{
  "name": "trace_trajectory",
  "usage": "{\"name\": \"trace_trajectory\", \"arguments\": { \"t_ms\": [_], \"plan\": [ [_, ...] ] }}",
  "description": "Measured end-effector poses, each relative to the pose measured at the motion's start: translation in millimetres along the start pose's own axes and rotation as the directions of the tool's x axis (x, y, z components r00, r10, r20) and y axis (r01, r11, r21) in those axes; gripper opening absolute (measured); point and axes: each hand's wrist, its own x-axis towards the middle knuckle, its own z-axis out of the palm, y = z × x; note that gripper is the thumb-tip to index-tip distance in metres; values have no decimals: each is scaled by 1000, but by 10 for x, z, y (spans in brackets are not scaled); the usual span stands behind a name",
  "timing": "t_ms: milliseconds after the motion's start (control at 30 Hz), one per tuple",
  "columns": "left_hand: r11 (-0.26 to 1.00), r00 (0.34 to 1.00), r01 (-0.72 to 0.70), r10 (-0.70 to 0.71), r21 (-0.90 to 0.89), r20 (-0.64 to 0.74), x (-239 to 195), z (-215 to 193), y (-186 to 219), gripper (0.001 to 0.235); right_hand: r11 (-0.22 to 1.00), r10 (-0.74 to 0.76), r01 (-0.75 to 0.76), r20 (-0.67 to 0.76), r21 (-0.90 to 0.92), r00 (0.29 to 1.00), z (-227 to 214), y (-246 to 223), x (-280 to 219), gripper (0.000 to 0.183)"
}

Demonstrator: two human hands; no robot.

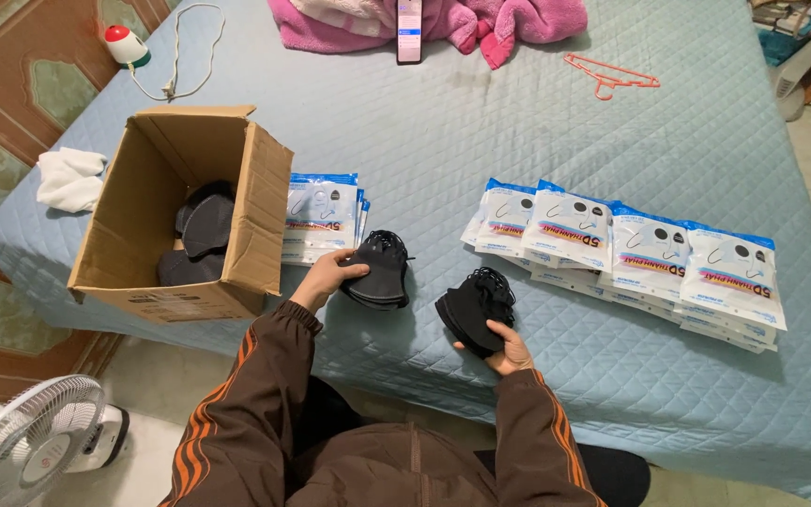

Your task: The person sits on the floor in front of a bed and handles black face masks. They take masks from a cardboard box, arrange them into stacks, and place them into plastic packaging bags. The person also organizes the packaged masks on the bed.

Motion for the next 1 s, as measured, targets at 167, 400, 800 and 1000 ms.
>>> {"name": "trace_trajectory", "arguments": {
  "t_ms": [167, 400, 800, 1000],
  "plan": [
    [969, 999, 9, -17, 249, 30, 737, -216, -941, 58, 1000, -20, 20, -44, 20, 999, -275, -20, 183, 9],
    [805, 1000, 4, 11, 594, -21, 358, -193, -615, 77, 999, -36, 36, -59, -6, 998, -112, -12, 101, 15],
    [469, 731, -572, 663, 673, 159, -350, 958, -301, 48, 985, 65, -50, 86, -166, 994, -505, 30, 300, 17],
    [347, 767, -555, 565, 757, 304, -298, 1530, -420, 47, 980, 33, -19, 69, -198, 997, -631, 47, 243, 24]
  ]
}}
